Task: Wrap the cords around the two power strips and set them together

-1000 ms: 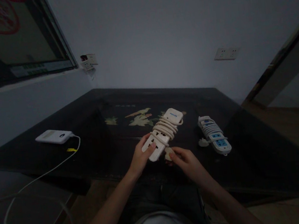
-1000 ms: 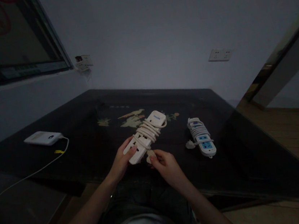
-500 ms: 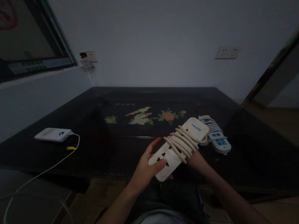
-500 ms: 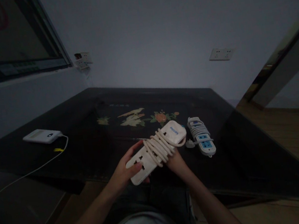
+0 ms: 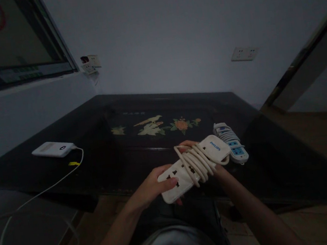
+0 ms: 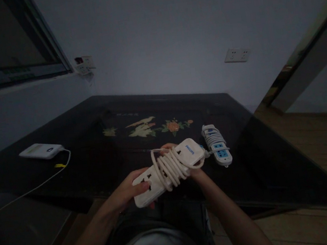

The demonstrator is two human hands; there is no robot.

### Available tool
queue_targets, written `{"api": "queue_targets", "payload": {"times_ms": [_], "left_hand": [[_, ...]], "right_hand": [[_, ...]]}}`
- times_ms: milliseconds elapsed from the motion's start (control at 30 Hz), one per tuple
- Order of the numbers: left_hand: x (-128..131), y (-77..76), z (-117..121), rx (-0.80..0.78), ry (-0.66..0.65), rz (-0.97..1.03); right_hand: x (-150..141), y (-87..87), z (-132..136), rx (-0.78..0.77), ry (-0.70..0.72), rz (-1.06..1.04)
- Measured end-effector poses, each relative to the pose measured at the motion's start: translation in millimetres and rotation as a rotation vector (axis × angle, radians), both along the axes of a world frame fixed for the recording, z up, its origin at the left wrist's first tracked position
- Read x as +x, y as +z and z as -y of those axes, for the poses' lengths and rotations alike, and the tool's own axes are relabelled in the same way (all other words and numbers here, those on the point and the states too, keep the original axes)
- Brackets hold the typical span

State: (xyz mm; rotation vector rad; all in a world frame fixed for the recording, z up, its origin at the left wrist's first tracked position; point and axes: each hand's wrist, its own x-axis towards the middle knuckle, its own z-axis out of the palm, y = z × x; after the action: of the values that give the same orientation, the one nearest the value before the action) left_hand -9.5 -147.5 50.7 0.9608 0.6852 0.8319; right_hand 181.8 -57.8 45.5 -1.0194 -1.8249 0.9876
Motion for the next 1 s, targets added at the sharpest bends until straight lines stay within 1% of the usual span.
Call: {"api": "queue_targets", "payload": {"times_ms": [100, 200, 233, 267, 333, 400, 467, 533, 600, 667, 733, 767, 800, 833, 900, 967, 1000], "left_hand": [[3, 1.9, 3, -0.088, -0.127, 0.093], [11, -0.8, 7, -0.165, -0.225, 0.237], [14, -2.3, 8, -0.177, -0.245, 0.267], [16, -3.7, 8, -0.18, -0.261, 0.282], [17, -5.7, 8, -0.173, -0.292, 0.283], [15, -6.1, 6, -0.159, -0.31, 0.259], [15, -5.8, 5, -0.15, -0.32, 0.23], [17, -6.4, 6, -0.154, -0.318, 0.212], [22, -8.1, 9, -0.184, -0.328, 0.21], [27, -8.4, 13, -0.225, -0.328, 0.199], [27, -3.4, 20, -0.231, -0.262, 0.141], [25, 2.0, 23, -0.203, -0.206, 0.098], [22, 9.1, 26, -0.154, -0.145, 0.052], [19, 17.3, 29, -0.077, -0.117, 0.011], [12, 33.6, 34, 0.074, -0.115, -0.007], [9, 44.2, 36, 0.135, -0.077, 0.013], [8, 46.0, 36, 0.145, -0.057, 0.022]], "right_hand": [[-19, 10.4, 10, -0.114, 0.133, 0.005], [-34, 10.8, 16, -0.221, 0.3, 0.0], [-36, 10.4, 16, -0.231, 0.329, -0.009], [-38, 10.3, 15, -0.219, 0.324, -0.024], [-37, 12.7, 10, -0.178, 0.248, -0.069], [-33, 19.2, 3, -0.128, 0.154, -0.126], [-29, 28.6, -2, -0.068, 0.111, -0.163], [-31, 37.9, -5, -0.021, 0.147, -0.166], [-38, 44.4, -4, 0.0, 0.237, -0.155], [-48, 46.4, -4, -0.005, 0.352, -0.161], [-57, 43.8, -4, -0.032, 0.472, -0.186], [-58, 41.0, -4, -0.049, 0.515, -0.199], [-58, 37.5, -5, -0.067, 0.542, -0.203], [-56, 33.5, -6, -0.079, 0.542, -0.196], [-43, 25.2, -6, -0.08, 0.478, -0.136], [-23, 18.2, -6, -0.047, 0.352, -0.05], [-12, 15.6, -5, -0.021, 0.286, -0.011]]}}
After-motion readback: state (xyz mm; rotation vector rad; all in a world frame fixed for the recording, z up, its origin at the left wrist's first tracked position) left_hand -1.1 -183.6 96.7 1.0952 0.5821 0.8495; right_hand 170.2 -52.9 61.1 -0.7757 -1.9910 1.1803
